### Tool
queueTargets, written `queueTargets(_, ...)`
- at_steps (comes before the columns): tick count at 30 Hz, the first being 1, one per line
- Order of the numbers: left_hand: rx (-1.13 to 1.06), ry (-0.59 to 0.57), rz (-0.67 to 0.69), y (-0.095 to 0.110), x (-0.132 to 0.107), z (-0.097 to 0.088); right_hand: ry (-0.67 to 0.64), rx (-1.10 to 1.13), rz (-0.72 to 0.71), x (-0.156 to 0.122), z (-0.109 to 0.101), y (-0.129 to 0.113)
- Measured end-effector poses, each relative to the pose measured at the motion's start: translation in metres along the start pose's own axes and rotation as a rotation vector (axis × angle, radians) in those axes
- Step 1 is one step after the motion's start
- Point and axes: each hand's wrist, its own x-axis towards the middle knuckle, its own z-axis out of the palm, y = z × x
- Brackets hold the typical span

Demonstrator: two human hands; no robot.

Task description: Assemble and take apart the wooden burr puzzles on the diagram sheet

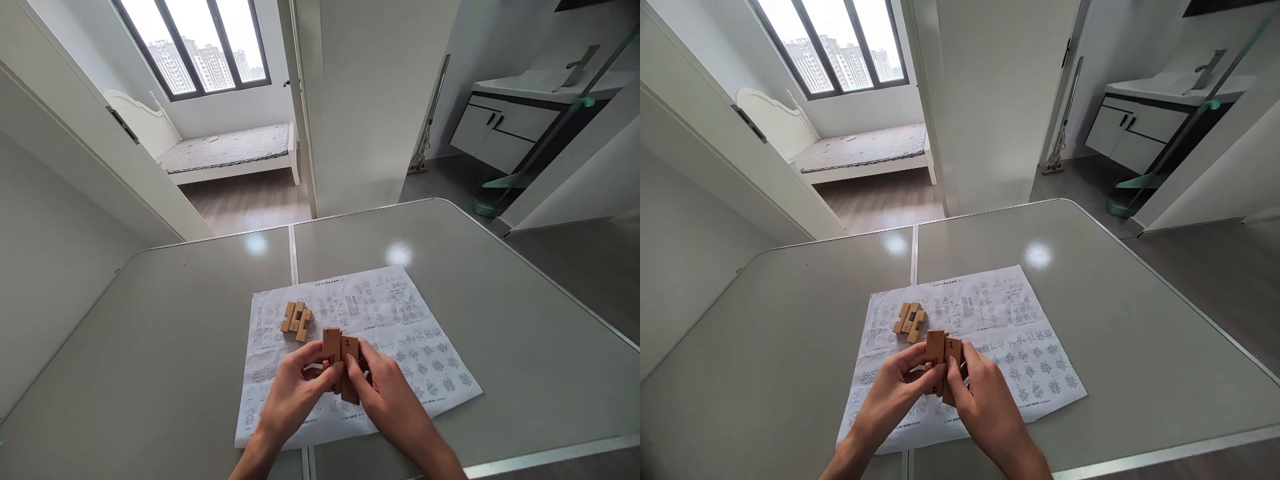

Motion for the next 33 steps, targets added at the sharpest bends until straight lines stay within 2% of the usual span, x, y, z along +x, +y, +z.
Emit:
queueTargets(7, -0.068, 0.008, -0.048, -0.003, 0.004, 0.004, 0.053, 0.32, 0.115, -0.004, -0.005, 0.011)
queueTargets(14, -0.336, -0.021, -0.166, -0.002, 0.004, 0.004, 0.13, 0.571, 0.269, -0.009, -0.012, 0.005)
queueTargets(18, -0.422, -0.073, -0.165, -0.004, 0.005, 0.005, 0.063, 0.708, 0.239, -0.009, -0.006, 0.005)
queueTargets(23, -0.496, -0.035, -0.172, -0.011, 0.008, 0.005, 0.065, 0.771, 0.257, -0.007, 0.001, 0.008)
queueTargets(28, -0.474, -0.074, -0.151, -0.013, 0.009, 0.004, 0.084, 0.798, 0.3, -0.009, 0.0, 0.011)
queueTargets(33, -0.334, -0.101, -0.075, -0.013, 0.007, 0.005, 0.117, 0.807, 0.339, -0.01, -0.001, 0.014)
